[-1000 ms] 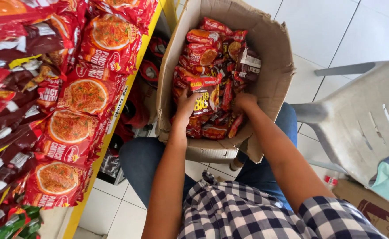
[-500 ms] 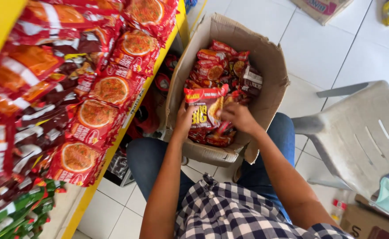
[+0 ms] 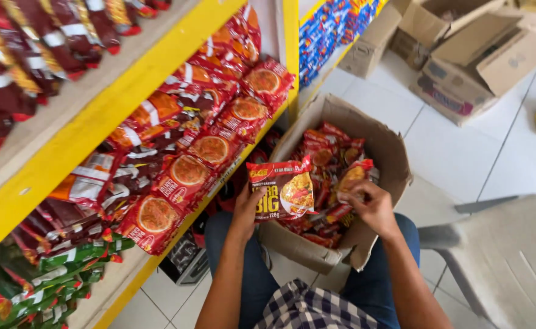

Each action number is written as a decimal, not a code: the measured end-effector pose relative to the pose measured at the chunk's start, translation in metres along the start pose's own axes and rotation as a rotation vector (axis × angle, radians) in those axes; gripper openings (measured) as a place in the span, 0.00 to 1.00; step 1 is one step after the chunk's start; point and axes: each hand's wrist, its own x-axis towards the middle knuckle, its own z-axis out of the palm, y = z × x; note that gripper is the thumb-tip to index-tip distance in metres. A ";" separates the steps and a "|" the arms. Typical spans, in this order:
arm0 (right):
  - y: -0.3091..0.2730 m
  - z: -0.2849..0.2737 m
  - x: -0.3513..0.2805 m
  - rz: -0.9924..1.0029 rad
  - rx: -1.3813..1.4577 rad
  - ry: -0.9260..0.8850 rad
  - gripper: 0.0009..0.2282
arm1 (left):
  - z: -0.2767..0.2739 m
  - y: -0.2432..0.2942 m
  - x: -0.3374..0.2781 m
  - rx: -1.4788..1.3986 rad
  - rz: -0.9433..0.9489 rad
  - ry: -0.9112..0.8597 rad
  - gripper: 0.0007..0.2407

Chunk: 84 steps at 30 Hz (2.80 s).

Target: Stocking various instant noodle packs onto shelves from a cardboard box.

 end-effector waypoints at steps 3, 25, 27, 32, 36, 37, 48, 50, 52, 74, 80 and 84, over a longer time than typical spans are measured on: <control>-0.032 -0.014 0.002 -0.177 0.011 0.098 0.07 | -0.013 -0.015 0.007 0.075 0.051 0.062 0.20; -0.093 0.054 0.050 0.446 0.969 -0.299 0.33 | 0.062 0.118 -0.079 0.007 0.508 -0.023 0.38; -0.098 0.062 0.061 0.411 0.962 -0.327 0.33 | 0.061 0.151 -0.089 0.028 0.546 -0.058 0.39; -0.097 0.089 0.113 0.223 1.134 -0.528 0.33 | 0.049 0.233 -0.110 0.282 0.676 -0.100 0.41; -0.197 0.119 0.164 -0.084 1.028 -0.545 0.14 | 0.031 0.320 -0.101 0.811 0.832 0.119 0.46; -0.238 0.125 0.172 -0.133 1.016 -0.549 0.08 | 0.025 0.343 -0.096 0.985 0.871 0.244 0.47; -0.490 0.282 0.286 -0.578 0.919 -0.291 0.16 | -0.002 0.502 -0.050 0.932 1.325 0.779 0.25; -0.495 0.304 0.298 -0.685 0.826 -0.230 0.19 | -0.007 0.503 -0.036 0.978 1.362 0.813 0.24; -0.498 0.315 0.306 -0.574 0.559 -0.034 0.38 | -0.020 0.505 -0.014 1.012 1.114 0.781 0.31; -0.452 0.234 0.325 -0.775 -0.143 -0.052 0.16 | 0.013 0.512 -0.018 0.943 0.839 0.588 0.32; -0.425 0.229 0.349 -0.639 0.041 0.195 0.12 | 0.014 0.486 -0.013 0.969 1.020 0.747 0.32; -0.428 0.227 0.335 -0.569 0.035 0.083 0.12 | 0.013 0.482 0.004 1.238 1.112 0.817 0.33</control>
